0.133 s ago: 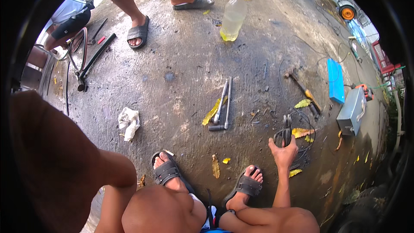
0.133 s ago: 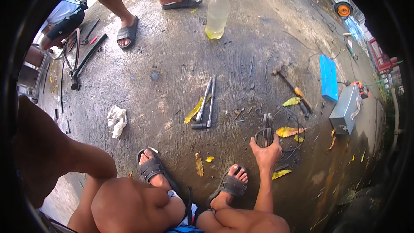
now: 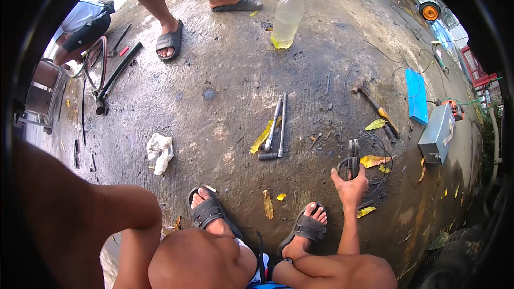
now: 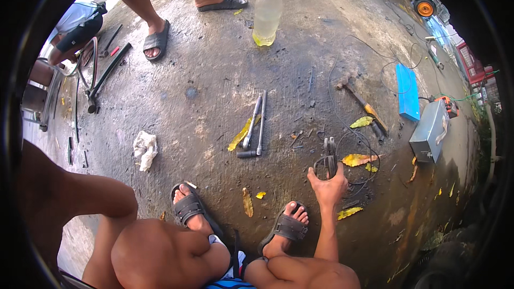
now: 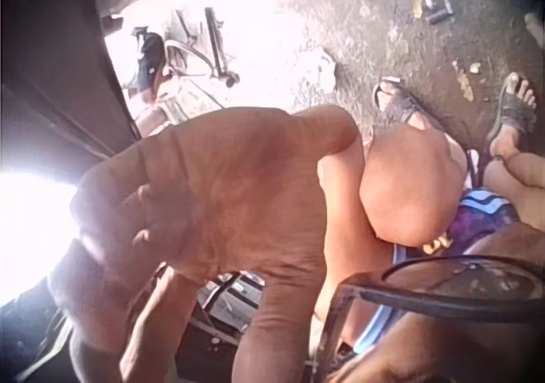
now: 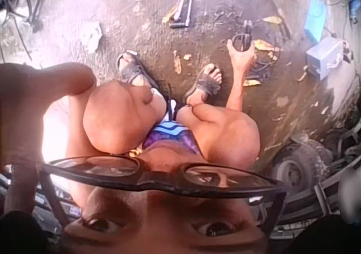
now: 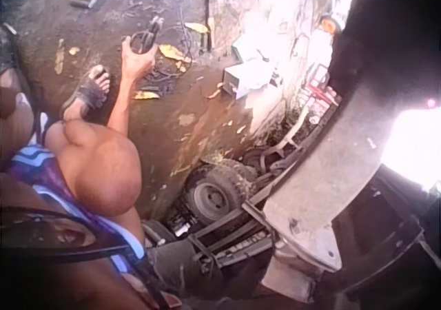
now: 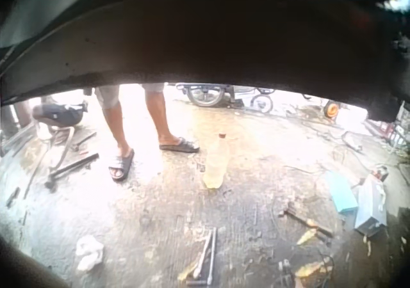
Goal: The person welds a large metal frame using a handheld welding torch, creating bright sparks. They pause to remove and then reapply sunglasses before continuing the welding process.
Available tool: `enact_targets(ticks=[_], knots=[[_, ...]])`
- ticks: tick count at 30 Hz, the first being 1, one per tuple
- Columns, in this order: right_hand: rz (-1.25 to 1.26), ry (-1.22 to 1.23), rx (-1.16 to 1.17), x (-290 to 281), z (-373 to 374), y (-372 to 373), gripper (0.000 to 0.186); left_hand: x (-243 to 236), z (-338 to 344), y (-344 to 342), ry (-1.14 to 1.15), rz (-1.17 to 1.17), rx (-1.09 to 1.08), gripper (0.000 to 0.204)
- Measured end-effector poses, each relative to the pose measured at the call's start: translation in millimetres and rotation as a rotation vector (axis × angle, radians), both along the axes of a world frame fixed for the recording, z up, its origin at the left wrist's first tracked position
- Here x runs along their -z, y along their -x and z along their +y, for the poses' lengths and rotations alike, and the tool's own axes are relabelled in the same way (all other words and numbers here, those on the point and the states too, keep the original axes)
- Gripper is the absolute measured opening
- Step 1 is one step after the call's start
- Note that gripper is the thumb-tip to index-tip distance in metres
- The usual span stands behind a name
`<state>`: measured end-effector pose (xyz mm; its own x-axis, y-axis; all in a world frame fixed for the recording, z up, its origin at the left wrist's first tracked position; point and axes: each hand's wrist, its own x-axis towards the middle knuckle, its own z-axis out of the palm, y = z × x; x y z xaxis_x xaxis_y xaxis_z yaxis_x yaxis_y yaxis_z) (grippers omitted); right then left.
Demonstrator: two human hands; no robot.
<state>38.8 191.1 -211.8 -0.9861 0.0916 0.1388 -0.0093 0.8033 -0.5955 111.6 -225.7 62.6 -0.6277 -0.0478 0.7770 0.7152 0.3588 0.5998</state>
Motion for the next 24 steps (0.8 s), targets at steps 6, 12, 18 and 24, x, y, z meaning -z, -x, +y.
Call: enact_targets(ticks=[6,12,18,24], knots=[[0.004,-0.014,0.025,13,6,1,0.05,-6,8,24,0.014,-0.013,0.066,0.047],[0.005,-0.042,0.008,3,0,8,0.052,-7,1,33,0.002,-0.018,0.07,0.045],[0.018,-0.044,0.055,9,15,1,0.051,-9,16,64,0.004,-0.004,0.147,0.044],[-0.07,-0.011,0.026,-6,2,-6,0.058,-8,12,53,0.031,0.027,0.166,0.043]])
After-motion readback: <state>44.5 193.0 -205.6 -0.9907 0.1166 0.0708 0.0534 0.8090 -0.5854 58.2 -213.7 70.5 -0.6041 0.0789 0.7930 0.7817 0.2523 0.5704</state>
